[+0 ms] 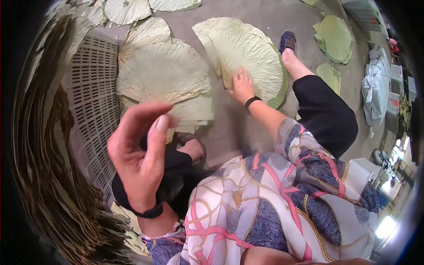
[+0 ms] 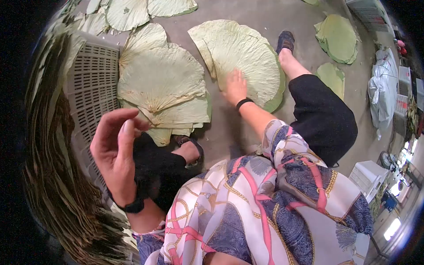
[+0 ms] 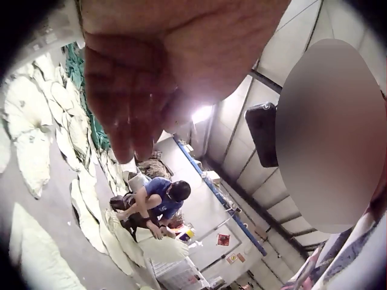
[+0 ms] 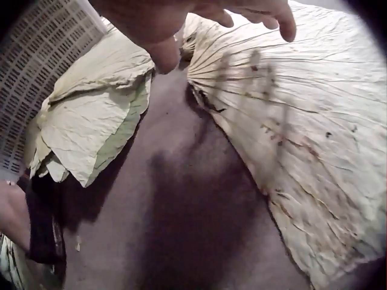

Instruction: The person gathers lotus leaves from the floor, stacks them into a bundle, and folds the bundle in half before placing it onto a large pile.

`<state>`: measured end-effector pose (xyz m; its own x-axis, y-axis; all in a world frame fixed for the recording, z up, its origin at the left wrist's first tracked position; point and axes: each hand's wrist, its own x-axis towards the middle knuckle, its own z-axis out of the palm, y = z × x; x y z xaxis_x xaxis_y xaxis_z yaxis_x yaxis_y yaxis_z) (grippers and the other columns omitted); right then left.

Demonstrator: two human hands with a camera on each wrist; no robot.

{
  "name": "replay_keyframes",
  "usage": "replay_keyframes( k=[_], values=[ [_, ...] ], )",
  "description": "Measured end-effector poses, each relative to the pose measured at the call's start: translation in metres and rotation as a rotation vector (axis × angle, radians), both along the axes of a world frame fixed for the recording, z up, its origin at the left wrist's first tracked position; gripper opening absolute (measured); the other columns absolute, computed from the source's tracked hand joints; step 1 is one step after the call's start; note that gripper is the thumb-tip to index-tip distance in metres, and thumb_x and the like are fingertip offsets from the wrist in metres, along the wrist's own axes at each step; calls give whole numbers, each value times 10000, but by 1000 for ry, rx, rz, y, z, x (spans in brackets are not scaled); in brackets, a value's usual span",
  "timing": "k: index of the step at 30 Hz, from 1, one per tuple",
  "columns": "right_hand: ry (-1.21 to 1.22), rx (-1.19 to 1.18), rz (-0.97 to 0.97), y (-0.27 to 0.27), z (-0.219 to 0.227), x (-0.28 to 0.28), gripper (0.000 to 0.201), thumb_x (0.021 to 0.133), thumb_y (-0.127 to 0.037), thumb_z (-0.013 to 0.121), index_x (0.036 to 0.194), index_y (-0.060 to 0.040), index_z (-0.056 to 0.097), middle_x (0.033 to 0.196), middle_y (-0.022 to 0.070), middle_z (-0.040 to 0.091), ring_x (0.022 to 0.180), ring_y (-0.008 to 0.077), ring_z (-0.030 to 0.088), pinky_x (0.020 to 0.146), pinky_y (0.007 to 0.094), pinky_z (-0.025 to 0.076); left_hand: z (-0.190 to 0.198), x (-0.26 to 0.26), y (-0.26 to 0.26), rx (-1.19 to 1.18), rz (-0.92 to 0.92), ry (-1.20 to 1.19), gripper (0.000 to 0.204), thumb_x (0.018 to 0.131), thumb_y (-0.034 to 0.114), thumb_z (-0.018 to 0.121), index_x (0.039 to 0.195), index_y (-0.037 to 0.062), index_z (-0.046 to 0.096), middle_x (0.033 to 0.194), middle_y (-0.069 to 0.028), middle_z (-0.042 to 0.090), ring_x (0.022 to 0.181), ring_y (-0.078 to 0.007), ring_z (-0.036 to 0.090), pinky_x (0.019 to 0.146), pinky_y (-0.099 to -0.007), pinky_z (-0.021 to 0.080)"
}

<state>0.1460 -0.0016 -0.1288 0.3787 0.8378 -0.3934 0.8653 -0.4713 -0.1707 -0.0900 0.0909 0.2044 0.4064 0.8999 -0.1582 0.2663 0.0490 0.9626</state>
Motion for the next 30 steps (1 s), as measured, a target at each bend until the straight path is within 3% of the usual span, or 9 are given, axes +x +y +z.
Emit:
replay_keyframes(
  k=[12,16,18,19,21,23,26,28,30],
  values=[
    [4,-84,28,8,-16,-12,787,784,-190,657,1447,-97,244,1513,173,199,1394,375,204,1014,545,373,-19,-5,21,171,94,253,125,855,-19,595,976,-30,625,841,-94,650,751,-133,632,674,-251,490],
    [-8,44,86,-3,-39,-7,686,808,-126,598,1416,-78,285,1494,188,227,1377,387,235,1009,477,409,-25,-8,19,324,-57,426,177,810,-28,617,985,-6,626,857,-146,640,725,-231,645,659,-295,501],
    [37,101,119,-5,-31,1,513,813,-65,551,1313,-71,440,1375,220,416,1279,363,410,942,408,464,-28,-8,16,392,-145,404,196,796,-16,629,991,-1,621,849,-146,640,741,-256,645,672,-323,507],
    [34,101,121,-4,-19,2,513,813,-65,551,1313,-71,440,1375,220,416,1279,363,410,942,408,464,-25,-10,15,380,-240,457,268,758,4,652,1022,21,615,955,-152,629,892,-294,626,766,-366,498],
    [252,251,-173,2,12,7,351,809,-32,526,1155,-59,572,1185,223,573,1120,339,556,877,397,488,-26,-8,8,443,-332,498,316,743,17,660,1054,37,606,1046,-160,599,990,-313,583,834,-387,471],
    [381,331,-160,13,58,-6,321,824,-25,520,1135,-58,593,1113,201,614,1068,318,590,877,388,481,-27,-2,-3,515,-467,594,535,676,-8,686,1189,92,571,1271,-178,497,1188,-365,464,978,-428,403],
    [817,303,54,21,149,-44,296,834,-42,520,1120,-39,598,1066,188,640,981,294,627,821,363,494,-24,11,-13,632,-480,658,628,662,6,705,1254,114,526,1294,-184,477,1219,-381,438,1014,-424,384],
    [1246,301,127,11,209,-64,265,880,-95,538,1124,-8,592,983,99,661,890,157,603,779,305,480,-24,10,-14,705,-521,713,678,654,34,728,1284,135,500,1169,-179,546,1137,-371,500,940,-431,423],
    [1626,181,84,0,209,-65,269,907,-152,563,1123,6,594,917,23,626,847,64,518,753,244,449,-32,-1,-20,321,-624,714,661,649,62,747,1261,148,512,929,-158,609,934,-350,586,803,-440,456]
  ],
)
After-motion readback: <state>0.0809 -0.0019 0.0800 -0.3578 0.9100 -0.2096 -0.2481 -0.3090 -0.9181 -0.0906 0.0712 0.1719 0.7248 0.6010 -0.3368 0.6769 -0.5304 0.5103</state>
